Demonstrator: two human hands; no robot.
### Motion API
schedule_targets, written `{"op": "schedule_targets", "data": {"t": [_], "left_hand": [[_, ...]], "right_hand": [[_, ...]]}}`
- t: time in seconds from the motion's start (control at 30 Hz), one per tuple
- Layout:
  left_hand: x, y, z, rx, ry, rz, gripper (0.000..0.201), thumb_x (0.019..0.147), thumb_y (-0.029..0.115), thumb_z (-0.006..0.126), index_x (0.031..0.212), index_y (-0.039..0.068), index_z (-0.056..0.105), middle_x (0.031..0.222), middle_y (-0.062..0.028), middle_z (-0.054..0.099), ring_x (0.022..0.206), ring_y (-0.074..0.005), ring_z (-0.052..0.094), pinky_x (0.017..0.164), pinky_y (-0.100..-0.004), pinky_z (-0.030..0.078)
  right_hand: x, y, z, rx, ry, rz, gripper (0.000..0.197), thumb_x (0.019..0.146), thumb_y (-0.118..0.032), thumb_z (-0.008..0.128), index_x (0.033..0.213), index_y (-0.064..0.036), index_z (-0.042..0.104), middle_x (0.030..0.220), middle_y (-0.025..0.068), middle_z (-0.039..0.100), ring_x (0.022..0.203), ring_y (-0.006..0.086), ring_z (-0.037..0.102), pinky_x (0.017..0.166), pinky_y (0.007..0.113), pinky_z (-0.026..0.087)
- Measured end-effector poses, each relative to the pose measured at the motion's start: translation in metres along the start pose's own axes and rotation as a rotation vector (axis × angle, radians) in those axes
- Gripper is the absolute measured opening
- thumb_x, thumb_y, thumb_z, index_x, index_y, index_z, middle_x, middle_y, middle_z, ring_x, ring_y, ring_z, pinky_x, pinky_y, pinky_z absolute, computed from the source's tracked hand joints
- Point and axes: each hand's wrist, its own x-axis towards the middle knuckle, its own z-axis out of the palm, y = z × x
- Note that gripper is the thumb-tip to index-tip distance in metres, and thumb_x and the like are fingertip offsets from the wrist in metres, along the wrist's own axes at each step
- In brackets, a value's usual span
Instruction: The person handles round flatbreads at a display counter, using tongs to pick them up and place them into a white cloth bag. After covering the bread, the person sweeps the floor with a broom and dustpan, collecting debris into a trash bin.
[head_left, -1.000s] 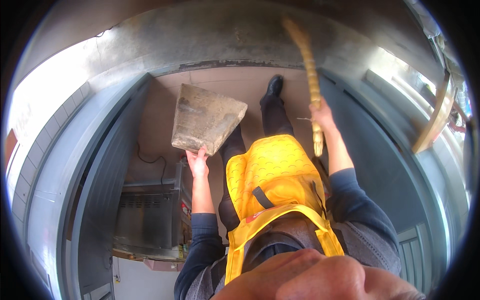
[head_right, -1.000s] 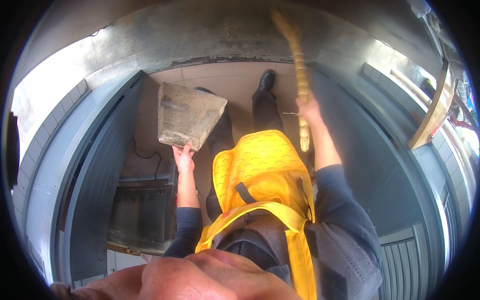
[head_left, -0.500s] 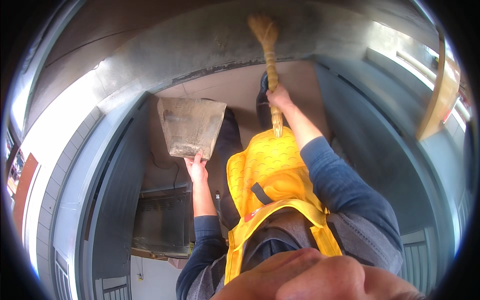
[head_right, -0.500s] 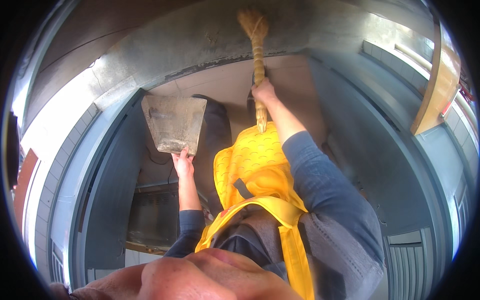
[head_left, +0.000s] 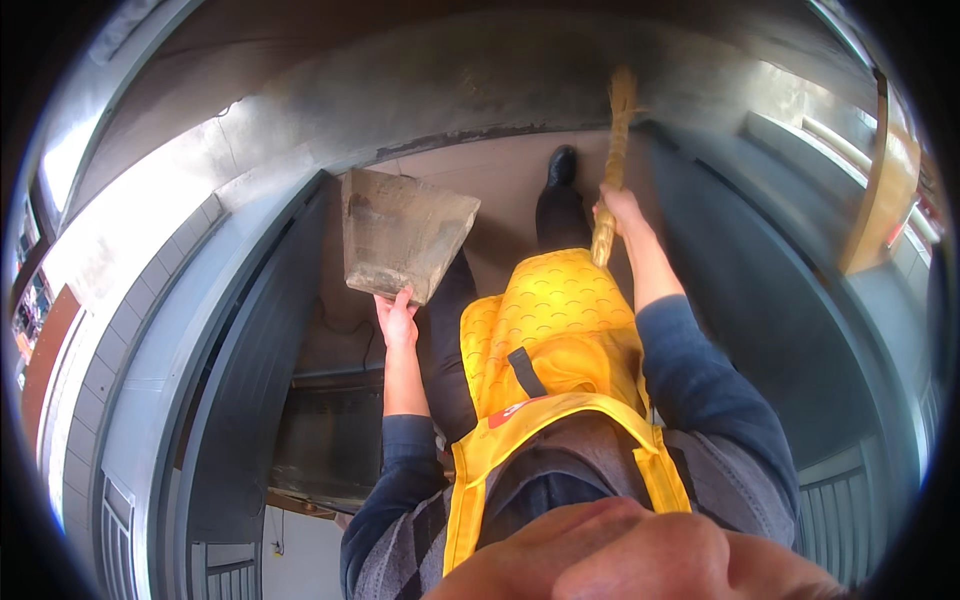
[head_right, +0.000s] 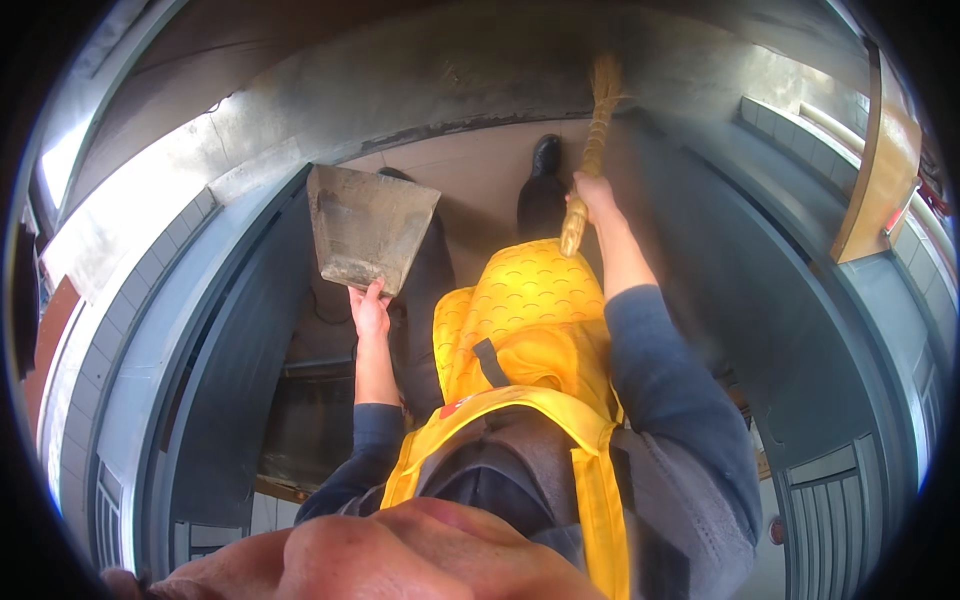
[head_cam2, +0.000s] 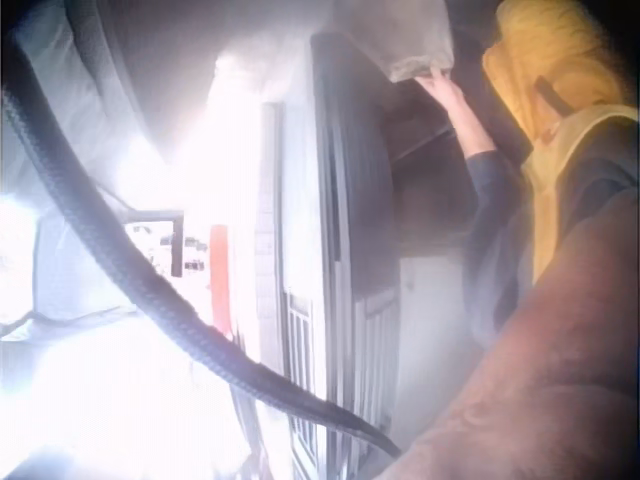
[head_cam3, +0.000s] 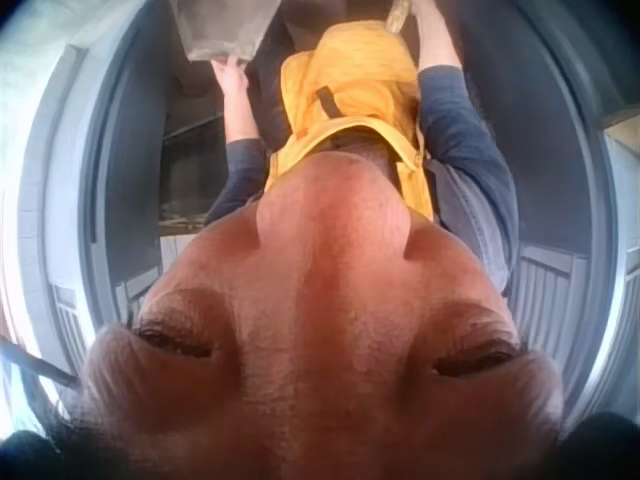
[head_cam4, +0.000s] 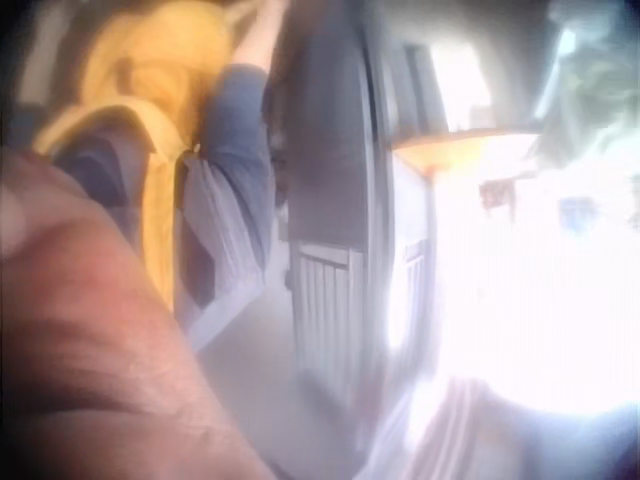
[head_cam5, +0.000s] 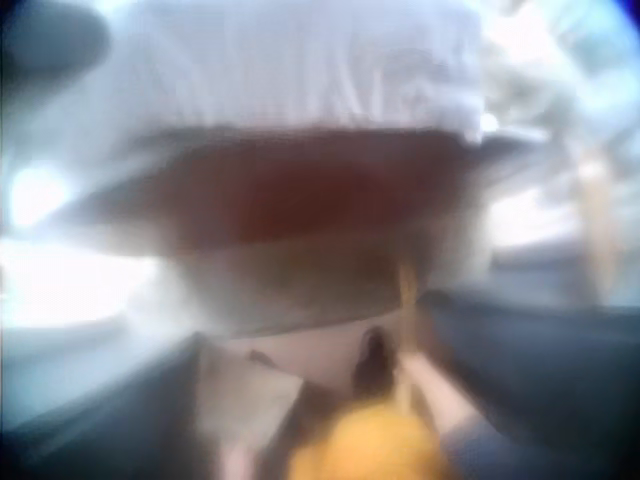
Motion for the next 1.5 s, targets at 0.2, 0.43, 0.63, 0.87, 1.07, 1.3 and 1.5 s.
{"op": "schedule_targets", "data": {"t": [0.2, 0.43, 0.63, 0.87, 1.07, 1.3, 1.5], "left_hand": [[0.008, 0.018, -0.014, 0.102, -0.001, 0.004, 0.069, 0.089, -0.007, 0.063, 0.15, 0.008, 0.034, 0.143, -0.0146, 0.05, 0.127, -0.0286, 0.055, 0.098, -0.0437, 0.054], [0.012, 0.019, -0.032, 0.088, -0.005, -0.012, 0.07, 0.088, -0.009, 0.061, 0.15, 0.007, 0.034, 0.143, -0.015, 0.05, 0.127, -0.0291, 0.055, 0.099, -0.0433, 0.053], [0.014, 0.007, -0.03, 0.034, -0.021, 0.001, 0.07, 0.087, -0.01, 0.061, 0.15, 0.007, 0.034, 0.142, -0.0147, 0.05, 0.126, -0.0284, 0.055, 0.1, -0.0421, 0.052], [0.021, 0.011, -0.039, 0.058, -0.02, 0.01, 0.069, 0.088, -0.008, 0.062, 0.15, 0.007, 0.034, 0.141, -0.0148, 0.051, 0.124, -0.0271, 0.056, 0.099, -0.0415, 0.053], [0.021, 0.002, -0.066, 0.062, 0.035, 0.004, 0.068, 0.089, -0.006, 0.064, 0.149, 0.008, 0.034, 0.141, -0.015, 0.051, 0.124, -0.0278, 0.056, 0.097, -0.0431, 0.054], [0.018, -0.006, -0.072, 0.102, 0.053, -0.037, 0.071, 0.089, -0.004, 0.064, 0.151, 0.011, 0.033, 0.142, -0.0135, 0.052, 0.124, -0.0279, 0.057, 0.093, -0.0436, 0.056], [0.024, -0.013, -0.071, 0.103, 0.0, 0.003, 0.071, 0.089, -0.004, 0.064, 0.151, 0.01, 0.032, 0.141, -0.0138, 0.052, 0.123, -0.0271, 0.058, 0.093, -0.0426, 0.056]], "right_hand": [[0.018, 0.034, 0.136, 0.159, -0.208, 0.096, 0.035, 0.104, -0.026, 0.055, 0.124, 0.0002, 0.043, 0.09, 0.0167, 0.057, 0.065, 0.0275, 0.062, 0.054, 0.043, 0.055], [-0.031, 0.008, 0.157, 0.244, -0.316, 0.186, 0.03, 0.104, -0.027, 0.055, 0.118, -0.0024, 0.044, 0.081, 0.0129, 0.056, 0.061, 0.0255, 0.06, 0.052, 0.041, 0.055], [-0.088, 0.015, 0.107, 0.212, -0.206, 0.096, 0.029, 0.106, -0.029, 0.052, 0.116, -0.0028, 0.048, 0.077, 0.0113, 0.058, 0.06, 0.0224, 0.059, 0.053, 0.037, 0.054], [0.004, 0.022, 0.138, 0.56, -0.332, 0.319, 0.028, 0.105, -0.028, 0.053, 0.115, -0.0049, 0.042, 0.083, 0.0133, 0.056, 0.067, 0.0263, 0.06, 0.06, 0.042, 0.055], [0.003, -0.029, 0.206, 0.812, -0.533, 0.304, 0.023, 0.106, -0.028, 0.051, 0.111, -0.0082, 0.039, 0.083, 0.0151, 0.055, 0.072, 0.028, 0.059, 0.066, 0.046, 0.055], [-0.023, -0.071, 0.245, 0.971, -0.71, 0.181, 0.026, 0.101, -0.021, 0.051, 0.1, 0.0031, 0.042, 0.083, 0.0143, 0.054, 0.07, 0.0228, 0.059, 0.066, 0.038, 0.053], [-0.072, -0.064, 0.211, 1.029, -0.73, 0.316, 0.027, 0.106, -0.029, 0.047, 0.108, -0.0036, 0.038, 0.08, 0.0151, 0.055, 0.069, 0.0229, 0.058, 0.061, 0.036, 0.053]]}}
